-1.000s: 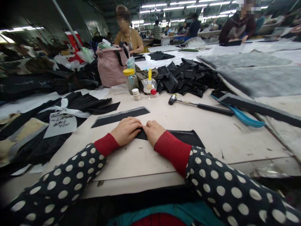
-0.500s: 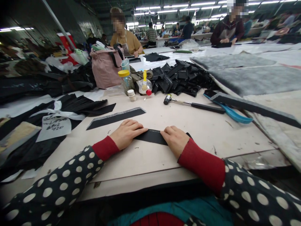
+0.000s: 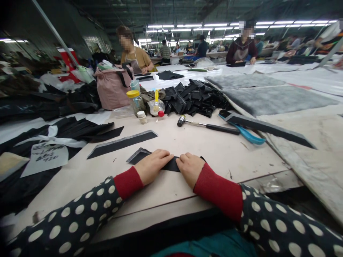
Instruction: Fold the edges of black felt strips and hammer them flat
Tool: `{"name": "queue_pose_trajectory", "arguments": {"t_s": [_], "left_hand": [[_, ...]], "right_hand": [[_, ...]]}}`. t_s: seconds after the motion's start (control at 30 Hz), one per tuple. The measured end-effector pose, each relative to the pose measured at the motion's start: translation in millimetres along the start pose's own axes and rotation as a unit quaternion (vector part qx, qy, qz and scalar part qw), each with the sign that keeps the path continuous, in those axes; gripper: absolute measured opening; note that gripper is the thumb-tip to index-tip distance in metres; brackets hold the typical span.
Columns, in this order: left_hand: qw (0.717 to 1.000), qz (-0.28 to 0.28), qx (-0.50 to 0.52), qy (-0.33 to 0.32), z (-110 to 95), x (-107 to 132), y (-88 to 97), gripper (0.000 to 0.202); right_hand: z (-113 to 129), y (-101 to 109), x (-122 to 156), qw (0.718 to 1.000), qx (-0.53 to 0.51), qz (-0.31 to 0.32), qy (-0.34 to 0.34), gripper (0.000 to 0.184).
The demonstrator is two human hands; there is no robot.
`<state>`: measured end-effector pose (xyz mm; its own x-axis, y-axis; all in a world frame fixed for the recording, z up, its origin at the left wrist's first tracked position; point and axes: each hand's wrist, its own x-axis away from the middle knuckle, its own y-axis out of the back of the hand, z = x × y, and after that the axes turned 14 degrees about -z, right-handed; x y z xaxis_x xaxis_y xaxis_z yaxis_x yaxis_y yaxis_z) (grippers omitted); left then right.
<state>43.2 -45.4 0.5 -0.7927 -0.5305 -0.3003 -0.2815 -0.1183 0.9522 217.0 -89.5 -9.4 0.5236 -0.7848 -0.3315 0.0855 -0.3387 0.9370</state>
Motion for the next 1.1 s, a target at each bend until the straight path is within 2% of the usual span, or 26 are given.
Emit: {"name": "queue_pose_trajectory", "arguments": {"t_s": [0.1,0.17,0.27,0.33,0.4,0.47,0.57,0.67,0.73,0.8,0.87,0.93,1.1], "left_hand": [[0.999,0.014,-0.042,-0.019,-6,-3,2.8,0.033],[0.997,0.026,-0.064,-0.025,-9,-5,3.9,0.035],[0.997,0.029,-0.072,-0.026,-13,-8,2.8,0.038],[0.997,0.022,-0.071,-0.023,-14,-9,0.5,0.04],[0.997,0.016,-0.071,-0.022,-14,-9,-1.8,0.043],[0.997,0.013,-0.073,-0.022,-14,-8,-3.5,0.044],[0.997,0.01,-0.074,-0.024,-14,-7,-4.4,0.043],[0.997,0.007,-0.072,-0.024,-13,-6,-4.9,0.043],[0.997,0.005,-0.07,-0.024,-12,-6,-5.1,0.043],[0.997,0.004,-0.068,-0.024,-12,-7,-5.0,0.042],[0.998,0.006,-0.067,-0.022,-12,-7,-4.2,0.042],[0.998,0.01,-0.065,-0.018,-12,-7,-3.1,0.041],[0.998,0.005,-0.055,-0.008,-11,-6,-1.8,0.039]], "right_hand": [[-25,8,-4,0.996,-0.084,0.022,0.028,0.029],[-55,14,-14,0.994,-0.104,0.023,0.004,0.031],[-113,12,-31,0.993,0.005,0.003,-0.115,0.034],[-146,-1,-40,0.979,0.091,0.039,-0.18,0.037],[-168,-16,-44,0.97,0.118,0.068,-0.2,0.038],[-176,-26,-45,0.969,0.121,0.075,-0.201,0.036],[-167,-19,-35,0.974,0.096,0.047,-0.199,0.031],[-139,6,-2,0.967,-0.029,0.0,-0.252,0.034],[-115,24,34,0.927,-0.162,-0.014,-0.338,0.043],[-91,39,73,0.899,-0.235,-0.014,-0.368,0.05],[-72,49,105,0.9,-0.24,-0.033,-0.362,0.049],[-61,57,123,0.915,-0.22,-0.056,-0.333,0.044],[-49,56,127,0.95,-0.092,-0.193,-0.229,0.042]]}}
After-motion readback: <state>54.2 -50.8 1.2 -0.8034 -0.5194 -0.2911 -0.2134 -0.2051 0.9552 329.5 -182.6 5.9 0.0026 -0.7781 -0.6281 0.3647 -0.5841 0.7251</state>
